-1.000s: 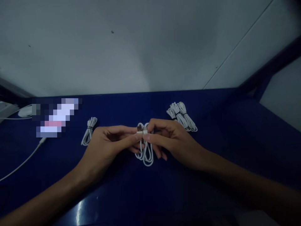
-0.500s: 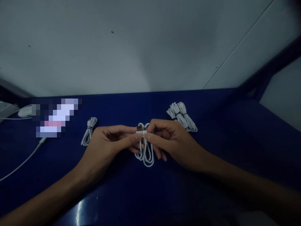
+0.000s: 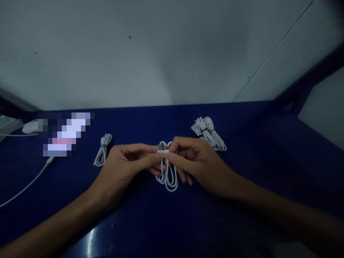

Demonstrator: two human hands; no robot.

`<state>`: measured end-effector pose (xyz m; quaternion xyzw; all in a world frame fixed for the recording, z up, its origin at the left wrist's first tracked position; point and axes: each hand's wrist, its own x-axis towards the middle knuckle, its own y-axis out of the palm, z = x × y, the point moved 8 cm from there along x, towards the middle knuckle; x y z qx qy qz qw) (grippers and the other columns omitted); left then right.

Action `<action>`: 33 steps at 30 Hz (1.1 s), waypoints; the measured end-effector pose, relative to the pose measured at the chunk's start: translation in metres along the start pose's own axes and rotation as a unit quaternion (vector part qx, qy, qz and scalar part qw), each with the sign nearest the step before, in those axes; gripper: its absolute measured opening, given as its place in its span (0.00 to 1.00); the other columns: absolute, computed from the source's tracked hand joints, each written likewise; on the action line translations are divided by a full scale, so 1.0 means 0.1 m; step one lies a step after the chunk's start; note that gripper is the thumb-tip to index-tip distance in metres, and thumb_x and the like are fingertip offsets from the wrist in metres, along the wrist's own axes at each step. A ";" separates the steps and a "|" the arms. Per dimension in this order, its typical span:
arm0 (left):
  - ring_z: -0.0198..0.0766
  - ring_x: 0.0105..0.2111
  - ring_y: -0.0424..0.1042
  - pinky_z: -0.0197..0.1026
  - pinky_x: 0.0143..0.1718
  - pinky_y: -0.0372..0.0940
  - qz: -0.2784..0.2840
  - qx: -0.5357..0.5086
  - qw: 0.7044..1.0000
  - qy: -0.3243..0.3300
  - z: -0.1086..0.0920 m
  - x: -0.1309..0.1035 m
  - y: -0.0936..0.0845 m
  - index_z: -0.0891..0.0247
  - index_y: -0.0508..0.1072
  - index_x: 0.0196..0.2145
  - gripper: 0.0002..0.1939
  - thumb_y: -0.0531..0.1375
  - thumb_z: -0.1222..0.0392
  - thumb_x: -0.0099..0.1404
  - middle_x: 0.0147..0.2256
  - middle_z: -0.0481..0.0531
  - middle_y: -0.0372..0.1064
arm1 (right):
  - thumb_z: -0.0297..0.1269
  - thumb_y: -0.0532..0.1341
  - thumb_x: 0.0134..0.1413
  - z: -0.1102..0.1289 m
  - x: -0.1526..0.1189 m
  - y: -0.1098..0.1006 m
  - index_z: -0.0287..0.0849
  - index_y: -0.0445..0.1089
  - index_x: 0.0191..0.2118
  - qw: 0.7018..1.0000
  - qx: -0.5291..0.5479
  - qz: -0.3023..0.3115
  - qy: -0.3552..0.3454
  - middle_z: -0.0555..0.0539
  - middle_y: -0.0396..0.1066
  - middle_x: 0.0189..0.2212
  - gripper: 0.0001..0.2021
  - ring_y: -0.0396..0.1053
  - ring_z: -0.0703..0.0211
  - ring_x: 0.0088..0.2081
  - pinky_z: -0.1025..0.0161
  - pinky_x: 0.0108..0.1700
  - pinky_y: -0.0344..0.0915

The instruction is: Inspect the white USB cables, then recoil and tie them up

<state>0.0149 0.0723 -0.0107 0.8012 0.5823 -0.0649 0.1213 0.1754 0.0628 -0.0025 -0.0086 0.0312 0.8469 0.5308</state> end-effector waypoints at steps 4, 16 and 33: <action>0.39 0.33 0.85 0.34 0.38 0.79 -0.001 -0.002 1.000 -0.008 0.01 0.00 0.00 0.61 0.90 0.43 0.09 0.77 0.63 0.65 0.34 0.55 0.87 | 0.39 0.69 0.70 -0.02 0.00 -0.01 0.43 0.73 0.37 1.000 -0.010 -0.007 0.010 0.54 0.73 0.23 0.10 0.68 0.69 0.20 0.73 0.20 0.64; 0.39 0.31 0.85 0.34 0.36 0.80 -0.006 -0.006 1.000 -0.003 0.00 0.01 0.01 0.61 0.90 0.38 0.05 0.78 0.65 0.62 0.32 0.54 0.87 | 0.34 0.69 0.67 0.03 -0.02 -0.03 0.44 0.73 0.35 0.998 -0.057 -0.033 -0.005 0.55 0.72 0.21 0.08 0.68 0.67 0.19 0.70 0.20 0.63; 0.42 0.30 0.85 0.39 0.36 0.82 -0.017 0.016 1.000 -0.016 0.01 0.00 -0.01 0.63 0.89 0.37 0.06 0.78 0.63 0.61 0.32 0.56 0.86 | 0.35 0.69 0.66 0.02 -0.04 -0.02 0.44 0.72 0.33 0.996 -0.076 -0.044 0.000 0.54 0.73 0.22 0.09 0.68 0.66 0.20 0.69 0.20 0.62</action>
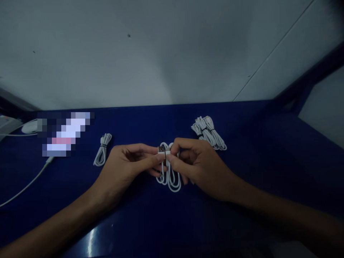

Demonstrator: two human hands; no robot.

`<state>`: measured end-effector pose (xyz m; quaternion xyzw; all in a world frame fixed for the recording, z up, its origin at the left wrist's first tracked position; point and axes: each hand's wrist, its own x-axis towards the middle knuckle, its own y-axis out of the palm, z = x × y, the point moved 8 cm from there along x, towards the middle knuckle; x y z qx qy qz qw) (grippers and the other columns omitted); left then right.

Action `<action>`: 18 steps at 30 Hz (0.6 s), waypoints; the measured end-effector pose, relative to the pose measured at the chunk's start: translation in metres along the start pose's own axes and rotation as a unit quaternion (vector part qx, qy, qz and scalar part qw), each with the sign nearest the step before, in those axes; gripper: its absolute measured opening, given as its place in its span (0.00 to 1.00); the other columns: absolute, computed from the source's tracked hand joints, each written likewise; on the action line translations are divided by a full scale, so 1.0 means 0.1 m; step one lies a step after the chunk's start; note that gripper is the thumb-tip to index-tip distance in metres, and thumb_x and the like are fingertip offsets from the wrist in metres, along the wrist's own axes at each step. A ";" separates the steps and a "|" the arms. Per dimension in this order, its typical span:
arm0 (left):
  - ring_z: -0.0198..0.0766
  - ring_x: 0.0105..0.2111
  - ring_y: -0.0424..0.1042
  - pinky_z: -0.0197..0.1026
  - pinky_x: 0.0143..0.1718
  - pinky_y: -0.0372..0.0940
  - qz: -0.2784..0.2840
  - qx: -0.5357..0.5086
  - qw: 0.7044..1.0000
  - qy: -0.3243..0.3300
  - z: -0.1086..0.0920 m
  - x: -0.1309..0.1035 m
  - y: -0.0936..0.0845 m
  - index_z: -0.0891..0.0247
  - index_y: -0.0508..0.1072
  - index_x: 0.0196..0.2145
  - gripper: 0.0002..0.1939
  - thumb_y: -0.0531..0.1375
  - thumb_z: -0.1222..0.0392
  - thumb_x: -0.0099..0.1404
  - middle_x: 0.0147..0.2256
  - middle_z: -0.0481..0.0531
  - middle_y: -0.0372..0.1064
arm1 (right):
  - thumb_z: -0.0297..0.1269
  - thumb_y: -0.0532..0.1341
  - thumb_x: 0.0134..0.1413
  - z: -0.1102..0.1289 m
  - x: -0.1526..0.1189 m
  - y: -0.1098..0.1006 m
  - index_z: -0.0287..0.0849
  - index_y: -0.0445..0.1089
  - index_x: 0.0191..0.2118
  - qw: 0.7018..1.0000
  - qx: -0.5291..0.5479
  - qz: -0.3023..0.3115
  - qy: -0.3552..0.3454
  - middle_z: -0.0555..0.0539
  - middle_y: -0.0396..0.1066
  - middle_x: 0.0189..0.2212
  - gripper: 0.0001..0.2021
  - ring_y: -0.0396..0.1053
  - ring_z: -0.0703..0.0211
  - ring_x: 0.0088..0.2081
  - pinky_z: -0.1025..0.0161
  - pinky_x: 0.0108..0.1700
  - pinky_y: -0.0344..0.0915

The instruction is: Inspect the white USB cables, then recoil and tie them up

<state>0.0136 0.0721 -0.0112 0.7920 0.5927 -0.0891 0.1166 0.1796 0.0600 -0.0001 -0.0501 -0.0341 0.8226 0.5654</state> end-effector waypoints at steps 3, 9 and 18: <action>0.40 0.29 0.84 0.37 0.35 0.81 0.007 -0.004 1.000 0.000 0.00 0.01 0.01 0.62 0.89 0.36 0.05 0.78 0.64 0.61 0.32 0.55 0.86 | 0.35 0.68 0.67 -0.01 0.00 0.00 0.44 0.72 0.34 1.000 -0.001 0.000 0.005 0.54 0.73 0.21 0.09 0.67 0.66 0.19 0.68 0.20 0.62; 0.36 0.29 0.84 0.31 0.34 0.79 0.014 -0.017 1.000 0.000 0.00 0.02 0.03 0.61 0.89 0.36 0.05 0.77 0.67 0.62 0.32 0.53 0.86 | 0.34 0.68 0.67 0.00 0.00 0.00 0.44 0.72 0.34 1.000 0.002 -0.001 -0.002 0.55 0.73 0.21 0.09 0.68 0.67 0.19 0.69 0.20 0.62; 0.36 0.30 0.84 0.29 0.34 0.79 0.026 -0.020 0.999 0.004 0.01 0.02 0.02 0.62 0.89 0.36 0.05 0.77 0.68 0.63 0.31 0.53 0.86 | 0.35 0.68 0.68 0.00 0.01 0.01 0.43 0.72 0.34 1.000 -0.001 0.002 0.002 0.55 0.74 0.21 0.09 0.69 0.67 0.19 0.71 0.20 0.63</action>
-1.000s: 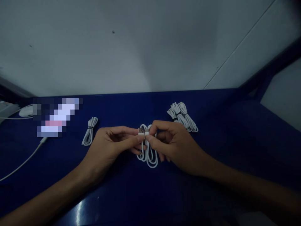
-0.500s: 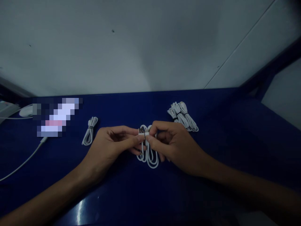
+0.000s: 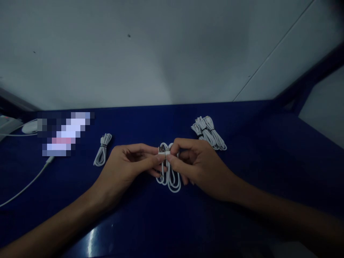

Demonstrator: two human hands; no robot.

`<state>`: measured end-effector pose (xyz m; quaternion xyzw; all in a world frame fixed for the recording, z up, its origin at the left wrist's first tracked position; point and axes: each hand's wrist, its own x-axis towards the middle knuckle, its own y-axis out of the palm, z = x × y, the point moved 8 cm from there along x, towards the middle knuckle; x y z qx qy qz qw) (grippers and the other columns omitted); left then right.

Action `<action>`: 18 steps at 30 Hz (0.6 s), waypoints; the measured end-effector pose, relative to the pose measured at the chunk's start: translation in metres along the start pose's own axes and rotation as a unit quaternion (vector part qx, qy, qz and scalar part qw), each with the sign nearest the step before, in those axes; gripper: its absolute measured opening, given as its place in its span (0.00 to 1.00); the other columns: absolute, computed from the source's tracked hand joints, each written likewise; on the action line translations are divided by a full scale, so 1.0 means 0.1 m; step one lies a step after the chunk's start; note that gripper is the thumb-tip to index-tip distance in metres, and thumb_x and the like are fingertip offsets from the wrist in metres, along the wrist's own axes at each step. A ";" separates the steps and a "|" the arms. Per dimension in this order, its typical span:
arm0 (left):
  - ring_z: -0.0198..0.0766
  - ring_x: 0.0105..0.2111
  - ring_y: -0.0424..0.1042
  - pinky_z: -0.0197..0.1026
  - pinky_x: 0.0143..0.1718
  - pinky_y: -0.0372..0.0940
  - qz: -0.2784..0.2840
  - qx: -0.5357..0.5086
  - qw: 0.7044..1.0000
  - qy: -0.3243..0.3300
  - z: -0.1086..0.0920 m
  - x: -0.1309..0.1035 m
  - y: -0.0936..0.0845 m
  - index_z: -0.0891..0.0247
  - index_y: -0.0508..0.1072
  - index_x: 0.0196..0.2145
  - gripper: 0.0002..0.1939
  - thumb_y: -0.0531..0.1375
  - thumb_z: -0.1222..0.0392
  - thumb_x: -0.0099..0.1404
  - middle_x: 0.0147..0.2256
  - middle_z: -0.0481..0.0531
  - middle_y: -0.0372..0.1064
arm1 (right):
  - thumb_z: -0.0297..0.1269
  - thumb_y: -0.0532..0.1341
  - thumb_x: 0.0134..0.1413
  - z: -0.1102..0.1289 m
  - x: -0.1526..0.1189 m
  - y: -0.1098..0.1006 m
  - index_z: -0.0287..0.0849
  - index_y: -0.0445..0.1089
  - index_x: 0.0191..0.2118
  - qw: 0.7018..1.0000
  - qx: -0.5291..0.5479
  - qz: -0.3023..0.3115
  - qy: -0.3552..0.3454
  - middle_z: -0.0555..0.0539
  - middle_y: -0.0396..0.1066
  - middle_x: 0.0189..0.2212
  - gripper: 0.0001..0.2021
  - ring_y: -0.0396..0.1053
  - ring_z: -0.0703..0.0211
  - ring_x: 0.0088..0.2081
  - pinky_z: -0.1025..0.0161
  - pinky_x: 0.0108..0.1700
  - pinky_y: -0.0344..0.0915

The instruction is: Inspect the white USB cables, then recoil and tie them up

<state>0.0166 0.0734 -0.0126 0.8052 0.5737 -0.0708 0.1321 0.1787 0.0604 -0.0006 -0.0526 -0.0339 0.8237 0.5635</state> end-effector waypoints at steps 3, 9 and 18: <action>0.36 0.31 0.84 0.30 0.34 0.79 0.004 -0.001 1.000 0.000 0.01 0.01 0.00 0.62 0.89 0.37 0.05 0.77 0.68 0.63 0.32 0.53 0.86 | 0.35 0.69 0.67 0.00 0.00 0.00 0.43 0.72 0.34 1.000 0.003 0.000 -0.001 0.55 0.74 0.22 0.09 0.69 0.67 0.19 0.72 0.20 0.64; 0.35 0.30 0.84 0.30 0.35 0.79 0.000 0.007 1.000 -0.004 0.01 -0.01 -0.01 0.62 0.89 0.37 0.05 0.77 0.68 0.63 0.32 0.52 0.86 | 0.34 0.69 0.67 0.01 0.00 0.01 0.42 0.72 0.34 1.000 0.000 0.000 0.001 0.55 0.73 0.21 0.09 0.69 0.68 0.19 0.72 0.20 0.64; 0.36 0.30 0.84 0.31 0.35 0.79 0.001 0.008 1.000 -0.001 0.01 0.00 0.00 0.62 0.88 0.36 0.04 0.77 0.66 0.63 0.32 0.53 0.86 | 0.36 0.68 0.68 -0.01 0.00 0.01 0.42 0.72 0.35 1.000 0.003 0.006 -0.005 0.52 0.77 0.25 0.09 0.70 0.67 0.20 0.72 0.20 0.64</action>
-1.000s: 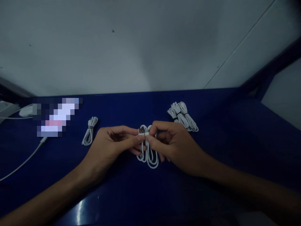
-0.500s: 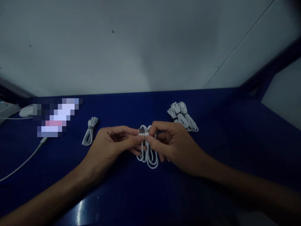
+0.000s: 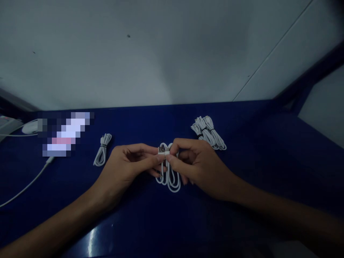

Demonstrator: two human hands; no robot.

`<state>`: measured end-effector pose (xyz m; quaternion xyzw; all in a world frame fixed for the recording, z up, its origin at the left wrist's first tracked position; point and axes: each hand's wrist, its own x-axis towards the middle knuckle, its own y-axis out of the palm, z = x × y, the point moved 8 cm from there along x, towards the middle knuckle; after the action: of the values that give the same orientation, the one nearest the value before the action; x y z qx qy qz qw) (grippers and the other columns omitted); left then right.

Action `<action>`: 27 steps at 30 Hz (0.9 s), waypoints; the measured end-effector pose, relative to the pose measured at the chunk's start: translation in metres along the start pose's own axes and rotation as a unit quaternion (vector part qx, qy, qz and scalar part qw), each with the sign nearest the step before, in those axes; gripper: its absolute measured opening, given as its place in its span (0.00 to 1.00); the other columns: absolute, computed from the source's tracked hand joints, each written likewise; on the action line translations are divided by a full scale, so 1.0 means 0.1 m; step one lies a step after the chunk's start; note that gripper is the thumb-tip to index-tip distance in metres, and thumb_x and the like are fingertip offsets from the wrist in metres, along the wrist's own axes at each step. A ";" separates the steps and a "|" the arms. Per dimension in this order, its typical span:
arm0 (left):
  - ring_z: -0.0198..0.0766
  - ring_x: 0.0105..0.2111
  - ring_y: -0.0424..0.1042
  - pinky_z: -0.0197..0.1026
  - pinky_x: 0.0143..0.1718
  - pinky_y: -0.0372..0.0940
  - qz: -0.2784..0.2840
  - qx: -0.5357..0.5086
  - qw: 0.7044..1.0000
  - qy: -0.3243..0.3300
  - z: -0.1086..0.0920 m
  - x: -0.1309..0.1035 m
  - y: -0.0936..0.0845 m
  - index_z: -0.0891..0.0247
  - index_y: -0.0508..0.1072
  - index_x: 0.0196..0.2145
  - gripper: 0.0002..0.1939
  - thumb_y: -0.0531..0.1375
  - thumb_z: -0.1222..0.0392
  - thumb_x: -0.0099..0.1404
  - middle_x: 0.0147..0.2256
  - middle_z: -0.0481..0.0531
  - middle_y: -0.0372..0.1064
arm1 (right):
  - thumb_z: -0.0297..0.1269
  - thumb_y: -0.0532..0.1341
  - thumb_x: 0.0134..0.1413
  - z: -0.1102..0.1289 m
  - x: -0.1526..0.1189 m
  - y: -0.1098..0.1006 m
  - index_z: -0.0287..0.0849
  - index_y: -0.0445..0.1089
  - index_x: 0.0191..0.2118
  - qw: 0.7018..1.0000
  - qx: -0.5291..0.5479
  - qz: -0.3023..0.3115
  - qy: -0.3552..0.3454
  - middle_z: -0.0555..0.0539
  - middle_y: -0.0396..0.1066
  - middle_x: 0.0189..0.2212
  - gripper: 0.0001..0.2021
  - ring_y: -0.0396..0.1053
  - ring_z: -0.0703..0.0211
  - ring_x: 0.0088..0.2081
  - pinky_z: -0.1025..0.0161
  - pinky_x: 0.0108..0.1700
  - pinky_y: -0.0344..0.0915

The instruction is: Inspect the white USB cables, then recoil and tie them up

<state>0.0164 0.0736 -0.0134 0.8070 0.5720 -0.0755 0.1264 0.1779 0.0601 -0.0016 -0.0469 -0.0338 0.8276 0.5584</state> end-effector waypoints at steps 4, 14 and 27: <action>0.36 0.31 0.84 0.31 0.35 0.79 0.003 -0.006 1.000 0.000 0.01 0.00 0.00 0.62 0.89 0.37 0.05 0.77 0.67 0.63 0.32 0.53 0.86 | 0.36 0.69 0.68 0.00 0.00 -0.01 0.42 0.72 0.34 1.000 -0.007 -0.003 -0.003 0.53 0.75 0.23 0.09 0.70 0.68 0.20 0.72 0.20 0.64; 0.36 0.31 0.84 0.31 0.34 0.78 0.006 -0.005 1.000 0.000 -0.01 0.00 0.02 0.62 0.89 0.37 0.05 0.76 0.68 0.63 0.32 0.53 0.86 | 0.35 0.68 0.66 0.01 0.01 -0.01 0.43 0.72 0.34 1.000 -0.007 -0.005 -0.002 0.54 0.74 0.22 0.09 0.69 0.67 0.19 0.70 0.20 0.63; 0.36 0.31 0.83 0.31 0.35 0.78 0.007 0.007 1.000 0.001 0.00 -0.02 0.00 0.61 0.89 0.37 0.04 0.76 0.65 0.64 0.32 0.53 0.86 | 0.32 0.68 0.65 -0.01 0.02 0.01 0.43 0.72 0.34 1.000 0.016 0.006 0.003 0.52 0.78 0.25 0.08 0.69 0.68 0.19 0.72 0.19 0.62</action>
<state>0.0156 0.0723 -0.0126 0.8117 0.5663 -0.0773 0.1207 0.1765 0.0622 -0.0027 -0.0400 -0.0185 0.8313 0.5541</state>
